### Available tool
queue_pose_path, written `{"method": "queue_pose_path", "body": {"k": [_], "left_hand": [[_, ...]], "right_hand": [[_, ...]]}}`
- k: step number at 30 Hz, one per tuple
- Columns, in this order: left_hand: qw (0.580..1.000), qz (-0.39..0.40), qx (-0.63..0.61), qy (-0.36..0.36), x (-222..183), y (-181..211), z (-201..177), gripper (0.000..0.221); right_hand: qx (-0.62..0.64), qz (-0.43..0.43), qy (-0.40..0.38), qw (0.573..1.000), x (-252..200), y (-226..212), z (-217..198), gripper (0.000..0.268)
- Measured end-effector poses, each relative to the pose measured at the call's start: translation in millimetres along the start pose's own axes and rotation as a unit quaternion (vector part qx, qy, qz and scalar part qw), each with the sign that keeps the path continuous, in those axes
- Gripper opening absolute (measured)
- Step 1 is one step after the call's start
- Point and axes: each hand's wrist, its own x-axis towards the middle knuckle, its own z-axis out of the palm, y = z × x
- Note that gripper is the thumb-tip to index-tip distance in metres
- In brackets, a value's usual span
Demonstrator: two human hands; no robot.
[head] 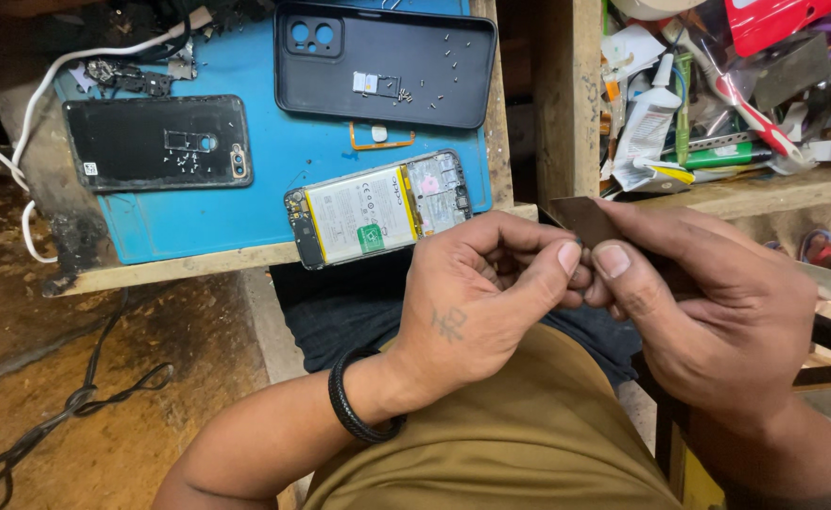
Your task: The person disassembles a smartphone, removes the back cover, and detaches the battery. They then apply adhesive tape to the battery area and use tweezers to manipulate internal components and connectors. The person reattaches the motherboard and secures the internal parts.
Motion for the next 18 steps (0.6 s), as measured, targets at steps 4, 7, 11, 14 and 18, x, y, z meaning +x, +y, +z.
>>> {"method": "queue_pose_path", "body": {"k": [4,7,11,14,18], "left_hand": [[1.000,-0.002,0.004,0.002,0,2,1,0.015],[1.000,-0.010,0.012,0.004,0,2,1,0.016],[1.000,-0.008,0.019,0.008,0,1,1,0.017],[1.000,-0.004,0.023,0.009,0,-1,0,0.018],[1.000,0.005,0.024,0.007,0,-3,0,0.020]], "right_hand": [[0.020,0.024,-0.016,0.999,1,0,-2,0.025],[0.041,0.031,-0.025,0.998,2,0,-3,0.025],[0.033,0.032,-0.036,0.998,0,2,-4,0.026],[0.028,0.026,-0.048,0.998,-1,8,-7,0.026],[0.131,0.082,-0.071,0.985,-1,25,-14,0.028]]}}
